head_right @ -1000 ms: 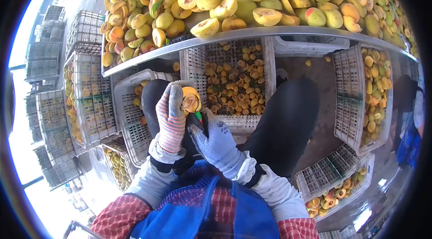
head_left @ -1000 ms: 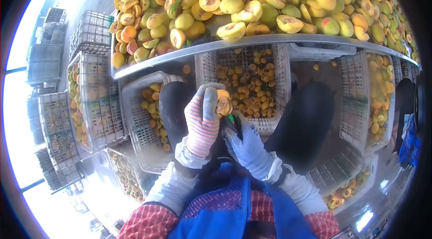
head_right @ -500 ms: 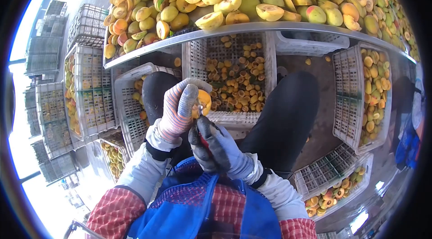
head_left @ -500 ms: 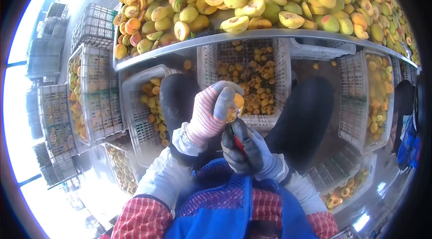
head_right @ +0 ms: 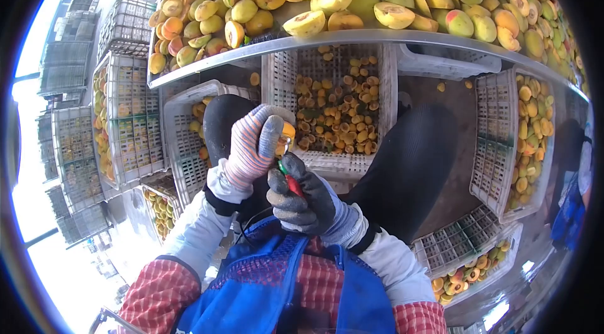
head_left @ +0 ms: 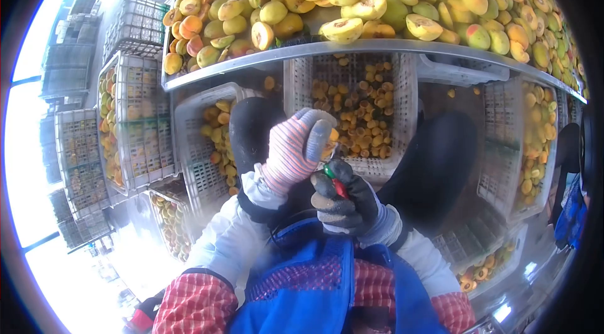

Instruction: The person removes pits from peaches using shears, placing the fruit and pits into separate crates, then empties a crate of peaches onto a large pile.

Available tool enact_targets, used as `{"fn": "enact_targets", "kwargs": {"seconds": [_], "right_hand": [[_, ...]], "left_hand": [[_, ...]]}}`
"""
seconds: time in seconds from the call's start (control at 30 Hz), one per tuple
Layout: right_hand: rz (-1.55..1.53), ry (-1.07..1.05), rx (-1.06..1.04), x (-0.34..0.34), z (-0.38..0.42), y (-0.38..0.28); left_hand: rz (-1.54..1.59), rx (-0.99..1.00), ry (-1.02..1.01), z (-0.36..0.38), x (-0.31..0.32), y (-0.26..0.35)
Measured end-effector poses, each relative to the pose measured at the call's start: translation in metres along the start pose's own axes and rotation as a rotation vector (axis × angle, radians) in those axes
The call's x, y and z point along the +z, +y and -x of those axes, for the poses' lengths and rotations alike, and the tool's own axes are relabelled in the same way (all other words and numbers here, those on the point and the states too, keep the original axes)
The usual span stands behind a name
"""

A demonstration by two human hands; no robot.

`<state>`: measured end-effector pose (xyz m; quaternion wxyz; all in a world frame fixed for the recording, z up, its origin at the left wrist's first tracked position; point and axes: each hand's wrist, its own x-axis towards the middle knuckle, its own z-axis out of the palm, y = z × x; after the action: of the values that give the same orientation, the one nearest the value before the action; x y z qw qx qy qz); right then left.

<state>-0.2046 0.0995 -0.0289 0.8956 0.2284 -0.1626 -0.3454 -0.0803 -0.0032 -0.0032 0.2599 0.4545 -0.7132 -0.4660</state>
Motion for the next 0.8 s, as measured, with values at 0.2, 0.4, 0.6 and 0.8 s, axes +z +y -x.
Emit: {"fn": "enact_targets", "kwargs": {"seconds": [0.2,0.4,0.6,0.8], "right_hand": [[-0.165,-0.171,0.055,0.001,-0.004,0.001],[-0.053,-0.196,-0.076,0.004,-0.002,-0.002],[0.022,-0.031,-0.116,-0.009,0.006,-0.017],[0.025,0.125,-0.133,-0.031,-0.004,-0.043]], "left_hand": [[0.787,-0.441,-0.096,0.006,0.014,0.003],[0.586,-0.303,0.329,0.029,0.001,-0.002],[-0.616,-0.322,0.634,0.038,-0.14,-0.069],[-0.645,-0.143,0.556,-0.077,-0.121,-0.028]]}}
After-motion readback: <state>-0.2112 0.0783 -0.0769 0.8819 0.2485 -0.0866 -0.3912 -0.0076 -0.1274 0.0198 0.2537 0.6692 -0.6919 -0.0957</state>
